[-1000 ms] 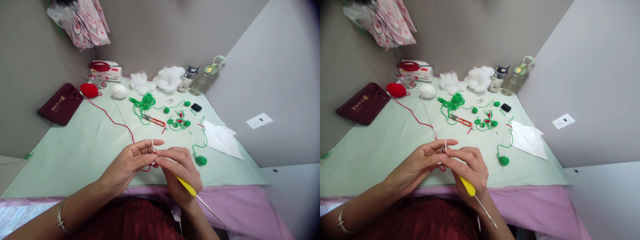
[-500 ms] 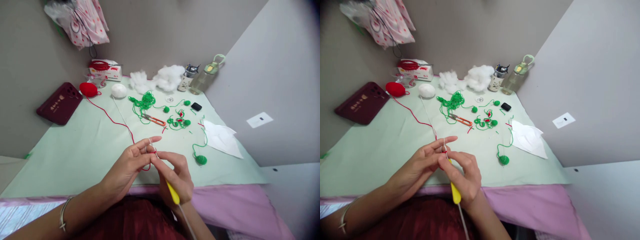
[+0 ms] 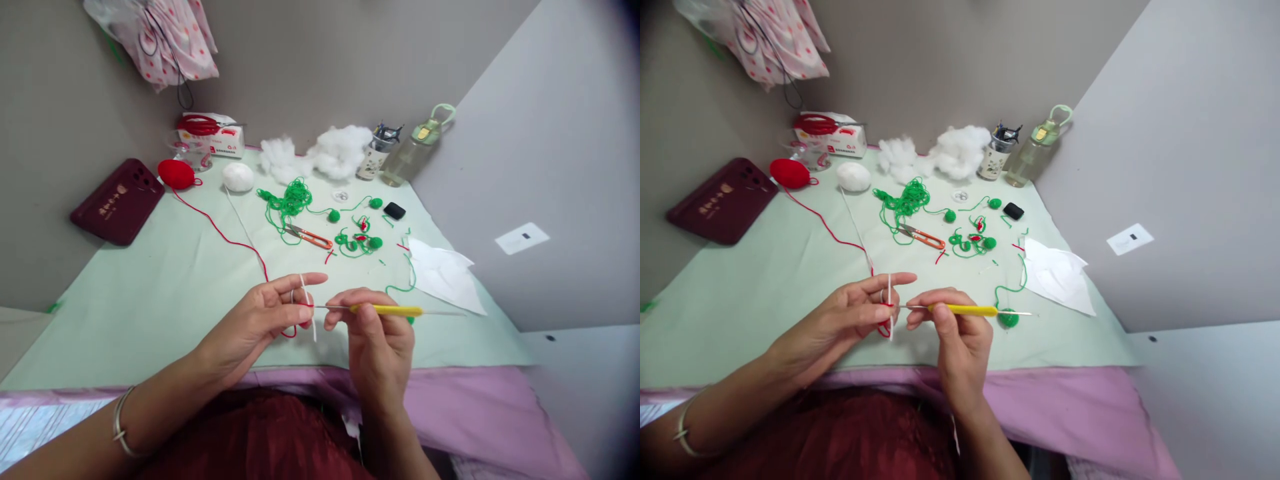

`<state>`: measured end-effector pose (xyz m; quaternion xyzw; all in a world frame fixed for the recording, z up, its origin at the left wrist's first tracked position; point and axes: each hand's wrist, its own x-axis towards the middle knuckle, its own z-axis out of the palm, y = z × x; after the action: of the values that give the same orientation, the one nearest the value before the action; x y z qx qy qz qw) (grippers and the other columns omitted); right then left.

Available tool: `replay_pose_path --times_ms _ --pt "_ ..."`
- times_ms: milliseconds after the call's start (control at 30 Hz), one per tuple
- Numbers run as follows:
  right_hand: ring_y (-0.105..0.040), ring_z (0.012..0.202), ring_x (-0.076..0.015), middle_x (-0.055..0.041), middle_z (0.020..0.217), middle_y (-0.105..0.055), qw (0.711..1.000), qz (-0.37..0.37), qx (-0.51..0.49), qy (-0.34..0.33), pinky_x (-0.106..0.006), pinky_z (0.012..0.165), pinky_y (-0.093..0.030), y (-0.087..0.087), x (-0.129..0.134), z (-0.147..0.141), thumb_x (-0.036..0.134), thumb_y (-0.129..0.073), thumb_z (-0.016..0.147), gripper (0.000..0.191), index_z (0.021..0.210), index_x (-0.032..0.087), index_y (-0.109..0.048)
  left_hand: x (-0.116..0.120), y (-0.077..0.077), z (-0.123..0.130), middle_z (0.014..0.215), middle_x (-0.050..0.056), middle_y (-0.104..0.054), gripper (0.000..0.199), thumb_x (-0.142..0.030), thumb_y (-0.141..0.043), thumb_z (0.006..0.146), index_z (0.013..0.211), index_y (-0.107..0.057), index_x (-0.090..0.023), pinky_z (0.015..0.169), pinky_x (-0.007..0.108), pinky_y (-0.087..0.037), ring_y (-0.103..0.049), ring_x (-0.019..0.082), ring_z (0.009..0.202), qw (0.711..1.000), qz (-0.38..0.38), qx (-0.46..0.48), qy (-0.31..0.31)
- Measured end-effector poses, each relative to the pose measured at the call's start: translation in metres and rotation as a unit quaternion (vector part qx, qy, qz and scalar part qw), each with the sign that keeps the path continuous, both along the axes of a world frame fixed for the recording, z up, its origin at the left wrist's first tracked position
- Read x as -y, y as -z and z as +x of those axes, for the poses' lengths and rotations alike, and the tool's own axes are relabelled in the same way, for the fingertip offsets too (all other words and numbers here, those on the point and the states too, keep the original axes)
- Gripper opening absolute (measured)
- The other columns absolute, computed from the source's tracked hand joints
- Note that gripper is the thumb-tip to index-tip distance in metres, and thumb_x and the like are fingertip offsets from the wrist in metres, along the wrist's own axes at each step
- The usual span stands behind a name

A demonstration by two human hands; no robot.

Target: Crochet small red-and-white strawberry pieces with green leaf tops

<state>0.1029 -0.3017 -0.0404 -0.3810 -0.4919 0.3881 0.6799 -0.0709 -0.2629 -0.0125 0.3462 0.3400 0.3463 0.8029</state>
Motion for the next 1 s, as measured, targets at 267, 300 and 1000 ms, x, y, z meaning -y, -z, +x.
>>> replay_pose_path --times_ms 267,300,1000 --pt "-0.066 0.075 -0.0146 -0.0007 0.082 -0.073 0.994 0.044 0.096 0.022 -0.029 0.067 -0.055 -0.002 0.001 -0.001 0.022 -0.065 0.101 0.015 0.101 0.027 -0.079 0.005 0.006 0.006 0.086 -0.003 -0.064 0.044 -0.028 -0.087 0.082 0.125 -0.077 -0.029 0.074 0.027 -0.046 -0.056 0.013 0.076 0.993 0.087 -0.051 -0.064" --pt "-0.065 0.074 -0.0145 0.0000 0.078 -0.071 0.993 0.045 0.104 0.017 -0.029 0.067 -0.054 -0.001 0.001 -0.002 0.022 -0.065 0.101 0.015 0.102 0.027 -0.079 0.006 0.006 0.007 0.086 -0.003 -0.064 0.044 -0.028 -0.086 0.083 0.126 -0.076 -0.028 0.076 0.027 -0.047 -0.057 0.013 0.077 0.991 0.097 -0.057 -0.071" --pt "-0.073 0.094 -0.0205 -0.0047 0.104 -0.079 0.959 0.118 0.247 0.072 -0.037 0.080 -0.063 0.000 0.006 -0.006 0.011 -0.056 0.102 0.033 0.122 0.029 -0.074 0.000 0.004 0.003 0.088 0.000 -0.068 0.046 -0.023 -0.087 0.080 0.126 -0.079 -0.024 0.076 0.025 -0.044 -0.055 0.011 0.076 0.997 -0.043 0.056 0.023"
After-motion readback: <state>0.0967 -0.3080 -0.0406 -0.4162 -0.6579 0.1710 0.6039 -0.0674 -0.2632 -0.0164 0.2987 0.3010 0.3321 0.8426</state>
